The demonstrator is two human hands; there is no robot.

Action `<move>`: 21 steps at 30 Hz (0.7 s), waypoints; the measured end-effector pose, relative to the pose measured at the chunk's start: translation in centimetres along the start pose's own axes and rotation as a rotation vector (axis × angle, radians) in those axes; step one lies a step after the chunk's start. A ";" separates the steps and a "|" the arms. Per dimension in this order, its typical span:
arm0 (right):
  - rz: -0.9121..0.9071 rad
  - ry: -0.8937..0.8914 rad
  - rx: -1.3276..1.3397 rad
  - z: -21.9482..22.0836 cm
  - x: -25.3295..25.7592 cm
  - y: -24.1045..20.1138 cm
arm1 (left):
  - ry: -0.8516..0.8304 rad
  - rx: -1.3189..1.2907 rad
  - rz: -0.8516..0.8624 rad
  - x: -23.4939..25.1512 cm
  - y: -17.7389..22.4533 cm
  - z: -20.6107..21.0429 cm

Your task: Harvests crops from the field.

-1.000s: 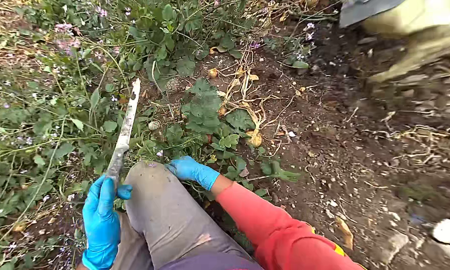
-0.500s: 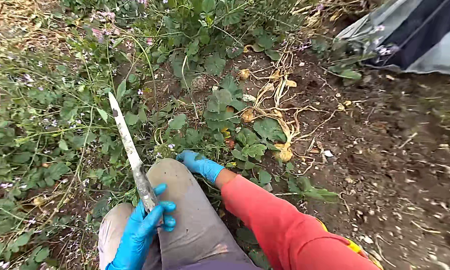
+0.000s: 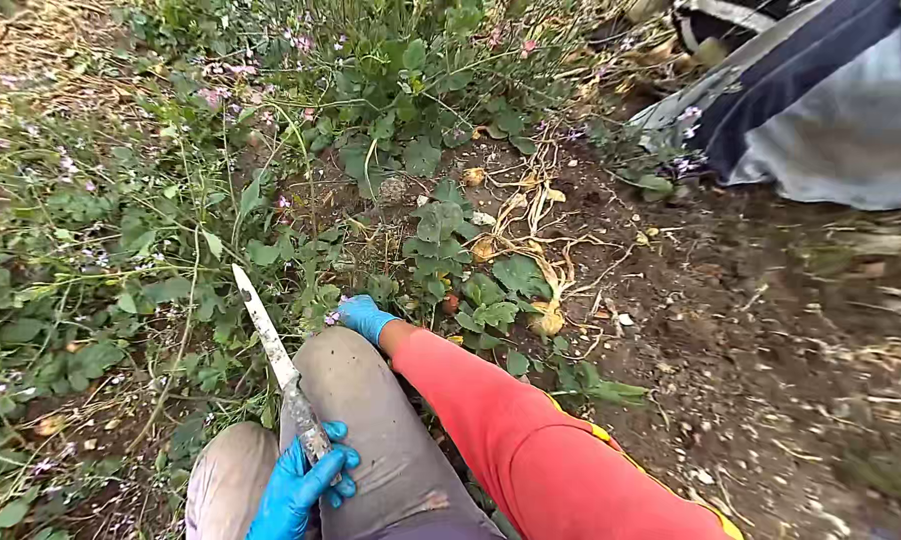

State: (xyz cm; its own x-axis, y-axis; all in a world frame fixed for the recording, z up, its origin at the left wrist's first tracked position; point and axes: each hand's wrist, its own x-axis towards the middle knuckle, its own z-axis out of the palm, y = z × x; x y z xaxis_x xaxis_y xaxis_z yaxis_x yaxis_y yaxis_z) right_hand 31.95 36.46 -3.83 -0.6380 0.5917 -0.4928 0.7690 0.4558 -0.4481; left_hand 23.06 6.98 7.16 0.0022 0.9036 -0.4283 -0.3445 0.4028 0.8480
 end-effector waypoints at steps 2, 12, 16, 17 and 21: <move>0.001 -0.014 -0.033 -0.7 -0.8 0.8 | 0.003 0.021 0.008 -0.1 -0.1 0.0; 0.168 0.521 0.899 -4.9 -16.7 7.6 | 0.079 0.132 0.046 0.0 0.4 0.8; -0.065 0.780 1.642 -8.9 -22.9 14.2 | 0.085 0.261 0.129 0.6 1.5 2.0; -0.075 0.811 1.680 -9.8 -24.4 15.7 | 0.065 0.283 0.148 0.9 1.9 2.6; 0.083 1.030 1.641 -13.5 -26.2 16.6 | 0.007 0.249 0.251 2.4 2.0 5.0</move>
State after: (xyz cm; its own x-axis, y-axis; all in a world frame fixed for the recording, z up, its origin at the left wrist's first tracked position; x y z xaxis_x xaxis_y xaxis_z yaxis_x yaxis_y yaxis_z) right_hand 61.93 37.48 11.69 0.1273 0.9566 -0.2620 -0.3798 -0.1970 -0.9039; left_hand 27.07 10.70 9.36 -0.0600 0.9784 -0.1980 -0.0944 0.1919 0.9769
